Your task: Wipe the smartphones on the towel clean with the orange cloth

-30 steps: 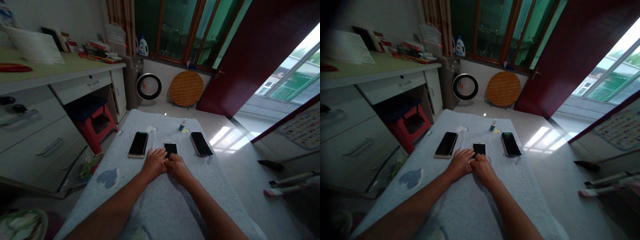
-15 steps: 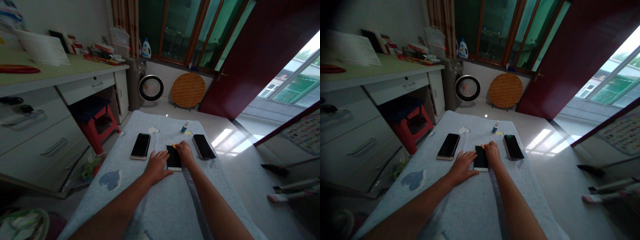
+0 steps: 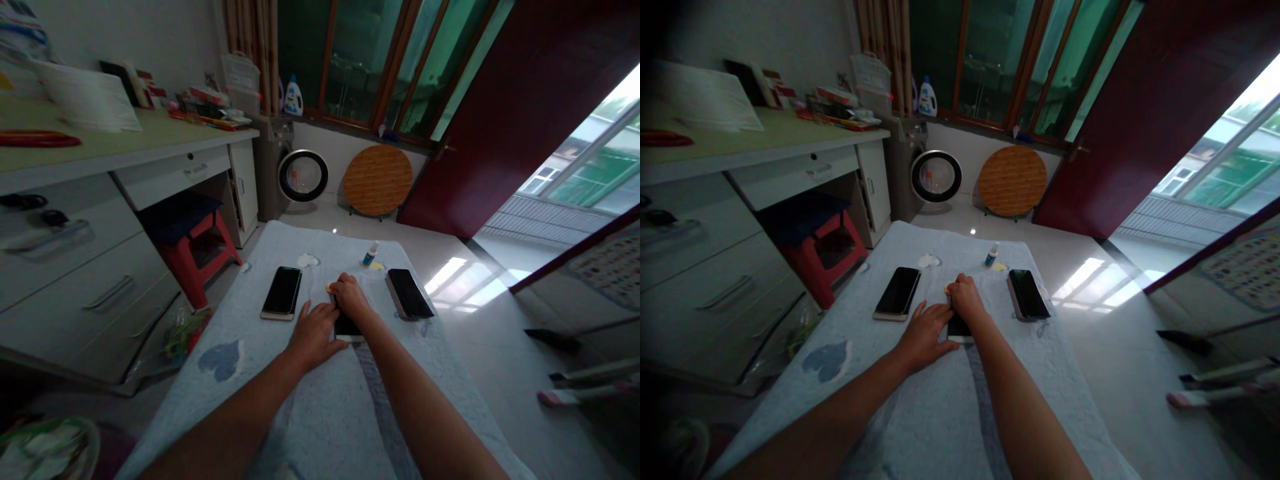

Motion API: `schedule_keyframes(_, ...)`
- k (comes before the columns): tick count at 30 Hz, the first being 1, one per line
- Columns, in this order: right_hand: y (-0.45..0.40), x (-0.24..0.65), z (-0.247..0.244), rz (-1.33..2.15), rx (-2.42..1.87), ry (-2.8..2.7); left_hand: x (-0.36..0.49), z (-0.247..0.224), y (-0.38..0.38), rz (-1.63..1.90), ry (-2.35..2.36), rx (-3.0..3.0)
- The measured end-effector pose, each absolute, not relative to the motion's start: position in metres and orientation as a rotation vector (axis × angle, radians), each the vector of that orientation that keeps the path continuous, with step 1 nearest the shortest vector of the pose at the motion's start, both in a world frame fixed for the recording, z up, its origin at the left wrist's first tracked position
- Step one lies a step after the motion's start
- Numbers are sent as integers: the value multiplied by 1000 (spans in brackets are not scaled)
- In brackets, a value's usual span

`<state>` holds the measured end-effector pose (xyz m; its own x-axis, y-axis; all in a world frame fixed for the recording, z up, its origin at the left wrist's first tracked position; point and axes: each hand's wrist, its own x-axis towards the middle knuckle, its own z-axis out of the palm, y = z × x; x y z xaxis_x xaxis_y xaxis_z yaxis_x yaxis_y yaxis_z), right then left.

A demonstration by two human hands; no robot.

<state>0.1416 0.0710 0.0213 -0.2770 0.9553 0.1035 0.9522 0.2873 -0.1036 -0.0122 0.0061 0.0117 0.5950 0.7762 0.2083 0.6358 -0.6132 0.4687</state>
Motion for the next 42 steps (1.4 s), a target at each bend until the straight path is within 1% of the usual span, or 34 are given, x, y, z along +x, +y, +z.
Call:
schedule_keyframes(5,88,145,23,15,-1844,-2525,-13,14,5,572,1182,2496)
schedule_keyframes(11,88,181,27,46,-1993,-2496,-11,10,3,607,1214,2495)
schedule_keyframes(16,73,197,29,53,-2157,-2349,-10,8,4,596,1207,2484)
schedule_keyframes(24,25,181,25,64,-2253,-2172,-10,8,5,592,1180,2493)
schedule_keyframes(35,-63,171,13,174,-2117,-1849,-8,7,3,612,1207,2522)
schedule_keyframes(42,-71,172,16,200,-1985,-1804,-8,5,6,587,1213,2522)
